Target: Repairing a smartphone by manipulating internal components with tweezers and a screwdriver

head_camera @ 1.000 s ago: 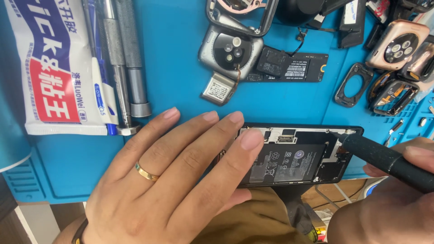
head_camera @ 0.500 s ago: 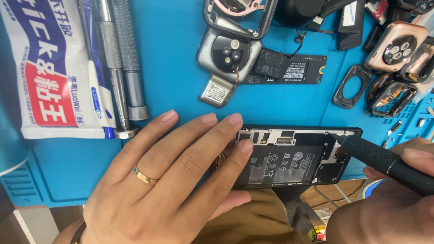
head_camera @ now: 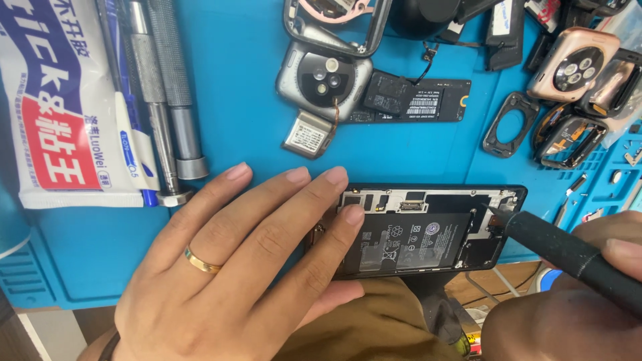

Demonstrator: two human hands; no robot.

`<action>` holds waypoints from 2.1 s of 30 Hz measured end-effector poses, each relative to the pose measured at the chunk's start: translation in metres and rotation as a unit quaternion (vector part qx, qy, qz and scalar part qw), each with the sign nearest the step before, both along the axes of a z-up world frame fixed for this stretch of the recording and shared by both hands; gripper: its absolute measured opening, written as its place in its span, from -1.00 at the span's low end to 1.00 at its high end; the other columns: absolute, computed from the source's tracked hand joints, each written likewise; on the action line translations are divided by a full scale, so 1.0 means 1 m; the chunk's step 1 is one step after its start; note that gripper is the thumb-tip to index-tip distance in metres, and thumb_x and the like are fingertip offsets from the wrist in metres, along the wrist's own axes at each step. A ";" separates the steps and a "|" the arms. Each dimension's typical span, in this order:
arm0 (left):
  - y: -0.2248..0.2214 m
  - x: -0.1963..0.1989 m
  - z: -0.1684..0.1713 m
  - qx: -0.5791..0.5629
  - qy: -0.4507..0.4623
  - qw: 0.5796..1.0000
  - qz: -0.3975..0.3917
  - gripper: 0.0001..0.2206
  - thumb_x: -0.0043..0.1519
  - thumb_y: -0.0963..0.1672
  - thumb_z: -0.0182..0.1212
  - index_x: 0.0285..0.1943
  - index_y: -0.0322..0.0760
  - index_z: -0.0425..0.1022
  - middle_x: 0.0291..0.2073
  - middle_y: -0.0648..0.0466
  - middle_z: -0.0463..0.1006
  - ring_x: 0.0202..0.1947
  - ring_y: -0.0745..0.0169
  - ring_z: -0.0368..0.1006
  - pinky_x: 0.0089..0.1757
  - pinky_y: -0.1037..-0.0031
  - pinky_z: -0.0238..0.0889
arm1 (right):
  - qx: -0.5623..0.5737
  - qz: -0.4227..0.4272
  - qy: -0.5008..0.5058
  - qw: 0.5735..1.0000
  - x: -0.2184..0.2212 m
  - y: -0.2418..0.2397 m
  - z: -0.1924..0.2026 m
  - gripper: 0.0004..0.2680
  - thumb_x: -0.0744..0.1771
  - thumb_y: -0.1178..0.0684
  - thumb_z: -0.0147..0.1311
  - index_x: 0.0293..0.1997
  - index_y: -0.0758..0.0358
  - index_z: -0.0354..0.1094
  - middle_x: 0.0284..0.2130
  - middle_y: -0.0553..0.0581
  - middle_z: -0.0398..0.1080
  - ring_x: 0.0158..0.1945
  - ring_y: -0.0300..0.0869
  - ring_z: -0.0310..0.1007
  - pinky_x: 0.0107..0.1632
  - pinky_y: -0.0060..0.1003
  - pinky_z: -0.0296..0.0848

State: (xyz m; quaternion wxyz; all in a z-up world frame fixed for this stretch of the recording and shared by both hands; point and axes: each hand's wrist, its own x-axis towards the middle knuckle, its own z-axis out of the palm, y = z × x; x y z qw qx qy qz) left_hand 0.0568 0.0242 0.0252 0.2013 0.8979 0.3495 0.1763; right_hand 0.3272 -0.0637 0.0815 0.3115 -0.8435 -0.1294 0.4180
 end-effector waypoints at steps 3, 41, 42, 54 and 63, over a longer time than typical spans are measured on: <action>0.000 0.001 0.000 0.000 0.001 1.000 -0.001 -0.60 0.39 0.13 0.31 0.22 -0.10 0.58 0.20 0.06 0.60 0.18 0.10 0.52 0.16 0.15 0.37 | 0.051 -0.114 0.234 0.964 0.067 -0.038 -0.010 -0.78 0.44 0.13 -0.16 -0.38 -0.01 -0.06 -0.46 -0.18 -0.12 -0.51 -0.51 -0.09 -0.46 -0.64 0.09; -0.003 0.011 -0.001 0.004 0.049 0.998 -0.035 -0.43 0.24 0.23 0.41 0.28 -0.02 0.54 0.23 0.03 0.58 0.21 0.02 0.50 0.14 0.05 0.36 | 0.248 0.160 -0.487 0.822 0.003 -0.028 -0.063 -0.42 0.59 -0.34 -0.40 -0.03 0.69 0.17 -0.25 0.52 0.19 -0.35 0.11 0.31 -0.14 -0.10 0.23; -0.004 0.011 0.000 0.008 0.047 0.998 -0.030 -0.42 0.24 0.24 0.42 0.29 -0.02 0.54 0.23 0.03 0.58 0.21 0.03 0.51 0.14 0.06 0.36 | 0.253 0.172 -0.481 0.822 0.005 -0.028 -0.062 -0.42 0.59 -0.32 -0.41 -0.01 0.71 0.17 -0.25 0.55 0.20 -0.36 0.12 0.32 -0.17 -0.12 0.24; -0.007 0.017 0.004 0.022 0.046 0.998 -0.027 -0.44 0.21 0.24 0.45 0.22 -0.02 0.61 0.20 0.01 0.59 0.18 0.00 0.52 0.14 0.04 0.38 | 0.300 0.183 -0.453 0.819 0.006 -0.019 -0.054 -0.48 0.57 -0.25 -0.34 -0.12 0.66 0.19 -0.39 0.44 0.19 -0.42 0.12 0.35 -0.18 -0.08 0.30; -0.007 0.018 0.004 0.020 0.050 0.998 -0.025 -0.45 0.21 0.24 0.44 0.20 -0.02 0.62 0.20 0.01 0.59 0.18 -0.01 0.52 0.14 0.04 0.37 | 0.334 0.165 -0.443 0.815 0.012 -0.018 -0.063 -0.51 0.57 -0.25 -0.30 -0.13 0.62 0.13 -0.36 0.45 0.14 -0.45 0.12 0.29 -0.27 -0.11 0.22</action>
